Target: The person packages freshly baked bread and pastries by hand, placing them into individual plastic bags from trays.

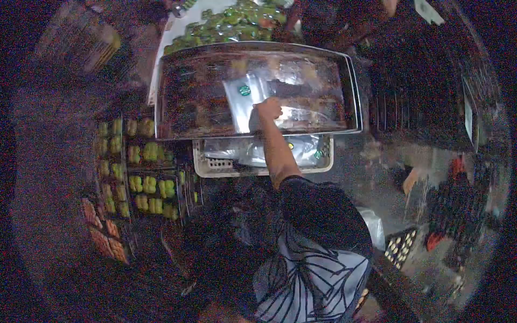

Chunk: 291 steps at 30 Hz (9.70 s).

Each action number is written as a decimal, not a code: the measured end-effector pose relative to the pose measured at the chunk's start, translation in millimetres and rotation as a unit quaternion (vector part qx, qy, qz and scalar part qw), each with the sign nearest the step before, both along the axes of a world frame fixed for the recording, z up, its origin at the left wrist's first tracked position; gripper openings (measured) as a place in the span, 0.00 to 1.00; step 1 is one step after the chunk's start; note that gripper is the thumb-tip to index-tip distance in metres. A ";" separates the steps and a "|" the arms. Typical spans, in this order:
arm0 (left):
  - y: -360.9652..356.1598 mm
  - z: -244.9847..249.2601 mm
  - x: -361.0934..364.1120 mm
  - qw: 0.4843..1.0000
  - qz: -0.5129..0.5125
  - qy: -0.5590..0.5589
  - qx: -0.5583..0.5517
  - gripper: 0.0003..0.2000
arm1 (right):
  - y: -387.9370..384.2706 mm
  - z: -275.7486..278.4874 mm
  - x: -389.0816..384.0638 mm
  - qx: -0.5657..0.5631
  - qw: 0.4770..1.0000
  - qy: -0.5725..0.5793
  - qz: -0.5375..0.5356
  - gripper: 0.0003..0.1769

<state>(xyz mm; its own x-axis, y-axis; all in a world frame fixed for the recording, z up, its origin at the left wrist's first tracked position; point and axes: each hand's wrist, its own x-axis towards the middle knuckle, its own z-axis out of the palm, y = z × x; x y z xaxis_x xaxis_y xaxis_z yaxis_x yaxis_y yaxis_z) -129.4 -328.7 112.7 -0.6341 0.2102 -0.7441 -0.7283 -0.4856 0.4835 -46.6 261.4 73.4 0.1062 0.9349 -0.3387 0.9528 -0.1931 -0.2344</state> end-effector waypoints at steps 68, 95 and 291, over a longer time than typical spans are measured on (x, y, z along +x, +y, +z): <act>-66.5 -4.8 -202.2 0.992 -0.071 -0.005 -0.106 0.28 | -313.5 129.0 -251.0 -0.236 0.787 0.569 0.022 0.29; 391.5 58.4 -131.2 0.585 -0.478 0.571 -0.320 0.14 | -63.8 54.3 134.9 -0.054 0.600 0.679 -0.420 0.13; 417.6 117.5 -89.8 0.925 -0.015 0.283 0.252 0.34 | -85.7 228.7 -66.4 0.251 0.774 0.322 0.484 0.48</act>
<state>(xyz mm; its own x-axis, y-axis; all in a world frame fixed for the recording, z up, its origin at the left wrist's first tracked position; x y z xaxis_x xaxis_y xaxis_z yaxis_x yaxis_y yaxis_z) -219.3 88.8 230.2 -0.8809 0.4633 -0.0972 -0.4438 -0.7369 0.5099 -113.1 175.6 302.2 -0.7663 0.5011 0.4020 0.2485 0.8082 -0.5338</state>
